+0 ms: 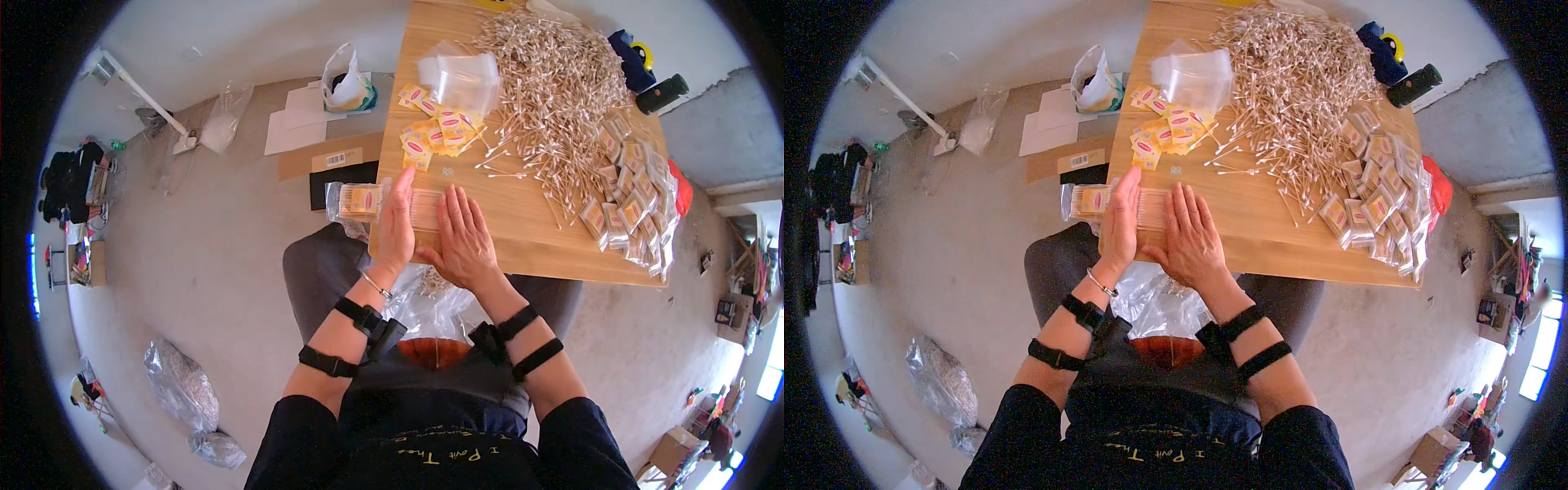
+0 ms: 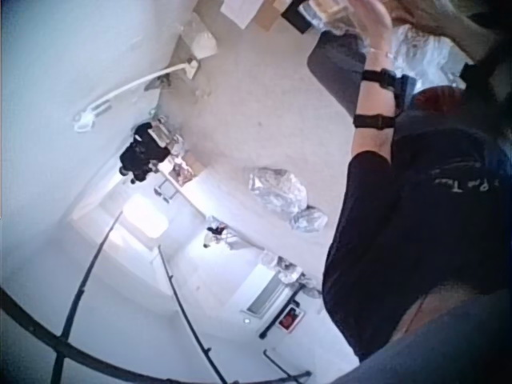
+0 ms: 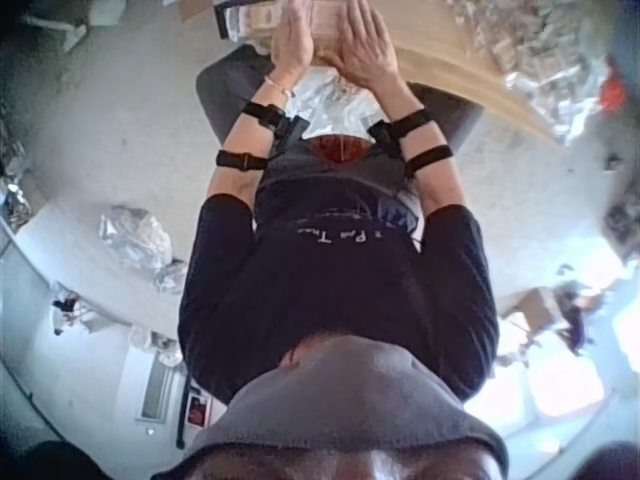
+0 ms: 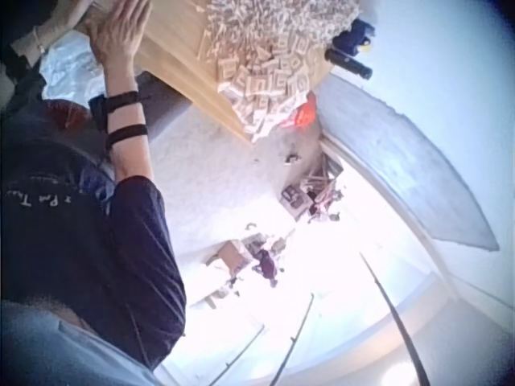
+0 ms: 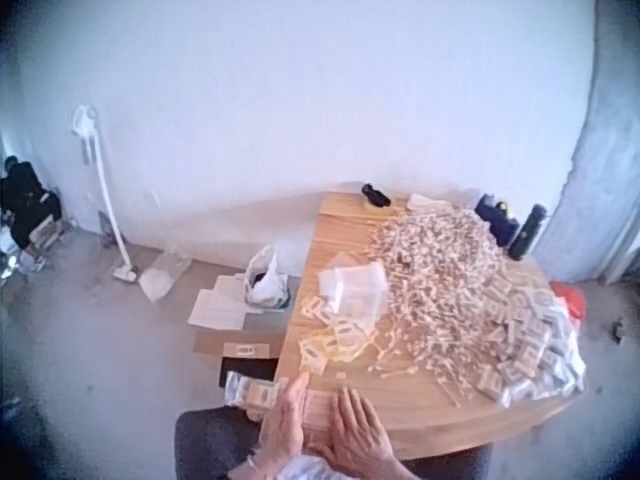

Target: Packaging cotton swabs into plastic bags.

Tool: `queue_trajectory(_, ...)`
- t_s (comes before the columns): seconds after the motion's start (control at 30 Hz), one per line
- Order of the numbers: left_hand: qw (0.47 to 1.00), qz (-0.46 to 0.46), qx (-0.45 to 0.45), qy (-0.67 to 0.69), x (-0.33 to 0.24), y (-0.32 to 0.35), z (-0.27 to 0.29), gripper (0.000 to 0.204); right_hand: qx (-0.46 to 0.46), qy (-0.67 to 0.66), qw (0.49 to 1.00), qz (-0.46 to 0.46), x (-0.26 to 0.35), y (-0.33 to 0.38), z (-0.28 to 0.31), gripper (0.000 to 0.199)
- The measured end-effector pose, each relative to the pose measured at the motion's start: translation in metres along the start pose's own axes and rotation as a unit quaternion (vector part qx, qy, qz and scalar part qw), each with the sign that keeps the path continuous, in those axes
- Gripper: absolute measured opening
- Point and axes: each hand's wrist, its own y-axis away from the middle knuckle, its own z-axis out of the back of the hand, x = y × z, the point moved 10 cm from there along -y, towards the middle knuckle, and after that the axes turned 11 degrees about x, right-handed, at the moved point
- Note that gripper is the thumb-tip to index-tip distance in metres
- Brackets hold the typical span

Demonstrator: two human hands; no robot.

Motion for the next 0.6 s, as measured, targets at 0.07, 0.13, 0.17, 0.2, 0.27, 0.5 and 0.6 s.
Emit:
queue_trajectory(0.07,1.0,0.003,0.002,-0.009,0.0,0.003,0.001,0.077,-0.005,-0.002,1.0,0.003,0.003,0.001,0.002,0.098)
queue_trajectory(0.13,0.993,-0.03,-0.051,-0.104,-0.011,0.013,0.009,0.056,-0.015,-0.025,1.0,0.007,0.004,0.001,0.003,0.102)
queue_trajectory(0.17,0.993,-0.032,-0.052,-0.106,-0.012,0.021,0.01,0.056,-0.018,-0.024,1.0,0.008,0.004,0.001,0.003,0.102)
queue_trajectory(0.2,0.962,-0.062,-0.034,-0.263,-0.029,0.034,0.001,0.048,-0.008,-0.011,1.0,0.0,0.002,0.0,0.0,0.105)
queue_trajectory(0.27,0.877,-0.102,-0.009,-0.469,-0.044,0.056,-0.019,0.043,0.002,0.003,1.0,-0.007,0.0,0.0,-0.002,0.108)
queue_trajectory(0.5,0.803,-0.052,0.063,-0.591,-0.031,0.074,-0.033,0.041,0.014,-0.008,1.0,0.0,0.002,0.002,0.002,0.115)
queue_trajectory(0.6,0.796,-0.054,0.064,-0.6,-0.033,0.067,-0.037,0.045,0.014,0.012,1.0,0.004,0.003,0.0,-0.001,0.112)
